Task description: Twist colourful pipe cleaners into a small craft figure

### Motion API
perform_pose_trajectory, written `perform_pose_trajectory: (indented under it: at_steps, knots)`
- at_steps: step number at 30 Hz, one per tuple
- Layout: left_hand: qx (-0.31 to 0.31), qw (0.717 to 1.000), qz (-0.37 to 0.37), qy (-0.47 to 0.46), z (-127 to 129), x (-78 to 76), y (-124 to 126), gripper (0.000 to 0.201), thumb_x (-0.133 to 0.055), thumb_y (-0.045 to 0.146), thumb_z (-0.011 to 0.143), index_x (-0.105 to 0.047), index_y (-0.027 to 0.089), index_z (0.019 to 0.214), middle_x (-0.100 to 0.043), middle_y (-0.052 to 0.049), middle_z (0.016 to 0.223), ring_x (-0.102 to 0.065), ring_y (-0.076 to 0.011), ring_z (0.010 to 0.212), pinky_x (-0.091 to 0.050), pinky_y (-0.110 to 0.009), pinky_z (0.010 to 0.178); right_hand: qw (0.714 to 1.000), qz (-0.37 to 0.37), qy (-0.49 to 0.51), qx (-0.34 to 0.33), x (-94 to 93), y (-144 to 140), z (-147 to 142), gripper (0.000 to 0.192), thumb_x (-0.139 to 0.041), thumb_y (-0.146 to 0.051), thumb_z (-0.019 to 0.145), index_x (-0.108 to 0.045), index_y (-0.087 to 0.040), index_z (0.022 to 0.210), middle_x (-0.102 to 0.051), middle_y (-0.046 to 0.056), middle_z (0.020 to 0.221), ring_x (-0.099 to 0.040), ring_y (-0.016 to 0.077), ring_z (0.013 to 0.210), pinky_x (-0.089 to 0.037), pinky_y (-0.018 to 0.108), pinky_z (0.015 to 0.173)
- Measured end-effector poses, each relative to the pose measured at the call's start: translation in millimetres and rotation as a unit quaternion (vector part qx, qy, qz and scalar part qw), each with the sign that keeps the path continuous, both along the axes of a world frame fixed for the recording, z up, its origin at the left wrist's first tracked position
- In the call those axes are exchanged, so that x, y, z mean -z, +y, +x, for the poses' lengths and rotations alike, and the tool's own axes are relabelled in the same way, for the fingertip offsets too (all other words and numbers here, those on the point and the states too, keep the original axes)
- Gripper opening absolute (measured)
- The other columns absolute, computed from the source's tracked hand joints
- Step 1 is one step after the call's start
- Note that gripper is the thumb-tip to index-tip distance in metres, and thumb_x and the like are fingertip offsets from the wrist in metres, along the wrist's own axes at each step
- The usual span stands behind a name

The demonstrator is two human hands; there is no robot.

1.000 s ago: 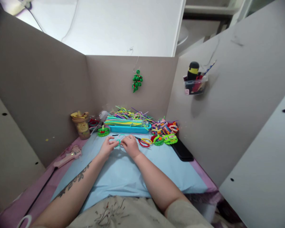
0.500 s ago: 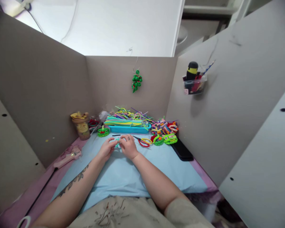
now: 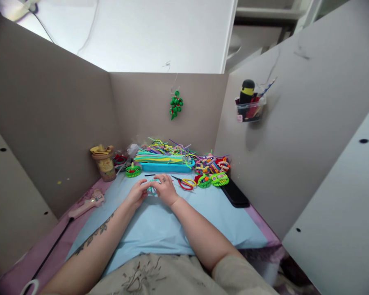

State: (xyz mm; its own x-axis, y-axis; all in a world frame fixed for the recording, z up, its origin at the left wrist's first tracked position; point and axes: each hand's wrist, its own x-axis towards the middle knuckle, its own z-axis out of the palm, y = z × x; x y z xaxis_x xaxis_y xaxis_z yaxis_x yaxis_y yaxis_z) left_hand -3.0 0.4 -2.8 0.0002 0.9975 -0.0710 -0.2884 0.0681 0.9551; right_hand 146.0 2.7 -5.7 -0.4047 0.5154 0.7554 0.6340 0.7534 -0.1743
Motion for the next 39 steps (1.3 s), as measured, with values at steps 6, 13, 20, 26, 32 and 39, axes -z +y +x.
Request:
perform_pose_trajectory:
  at_steps: [6,13,20,26,32,39]
  knots:
    - [0.004,0.999,0.014,0.035,1,-0.1,-1,0.054,-0.075,0.036,0.052,-0.042,0.019,0.091,-0.04,0.011,0.045,-0.034,-0.004,0.035,-0.019,-0.017,0.039,0.999,-0.022,0.036,-0.007,1.8,1,-4,0.018,-0.045,-0.016,0.083,-0.06,-0.022,0.09,-0.053,0.008,0.107,-0.042,0.0224,0.102,-0.034,0.04,0.091]
    - [-0.046,0.97,0.188,0.146,8,2.8,-4,0.045,-0.07,0.034,0.057,-0.037,0.021,0.083,-0.056,0.006,0.057,-0.048,-0.0073,0.045,-0.033,-0.018,0.048,0.971,-0.13,0.201,0.003,13.8,8,-10,0.013,-0.041,-0.018,0.084,-0.053,-0.02,0.08,-0.05,0.008,0.103,-0.045,0.0198,0.102,-0.035,0.038,0.09]
    - [-0.072,0.971,0.171,0.151,7,5.0,-3,0.043,-0.07,0.035,0.057,-0.038,0.021,0.082,-0.058,0.005,0.06,-0.052,-0.0093,0.048,-0.036,-0.019,0.05,0.956,-0.158,0.246,0.029,12.4,11,-7,0.008,-0.049,-0.021,0.08,-0.057,-0.021,0.079,-0.05,0.007,0.106,-0.044,0.0206,0.107,-0.033,0.039,0.094]
    - [-0.063,0.971,0.169,0.159,5,7.9,-1,0.041,-0.07,0.032,0.057,-0.038,0.021,0.081,-0.058,0.005,0.059,-0.054,-0.0097,0.049,-0.037,-0.019,0.051,0.97,-0.139,0.198,0.002,-2.3,0,-1,0.015,-0.062,-0.022,0.072,-0.064,-0.024,0.087,-0.049,0.007,0.116,-0.04,0.0231,0.114,-0.028,0.041,0.099]
    - [-0.034,0.957,0.198,0.209,7,8.7,-3,0.039,-0.068,0.032,0.06,-0.038,0.022,0.082,-0.059,0.005,0.058,-0.051,-0.0088,0.047,-0.035,-0.019,0.05,0.947,-0.224,0.228,-0.023,-6.8,6,7,0.006,-0.063,-0.025,0.071,-0.065,-0.021,0.068,-0.053,0.007,0.112,-0.044,0.0222,0.112,-0.03,0.04,0.097]
    - [0.029,0.947,0.224,0.23,7,7.9,-6,0.038,-0.065,0.031,0.064,-0.035,0.021,0.085,-0.057,0.007,0.058,-0.046,-0.0064,0.044,-0.031,-0.017,0.046,0.906,-0.307,0.281,-0.076,-4.0,17,19,0.015,-0.065,-0.033,0.068,-0.065,-0.018,0.065,-0.055,0.008,0.111,-0.05,0.0201,0.108,-0.031,0.034,0.096]
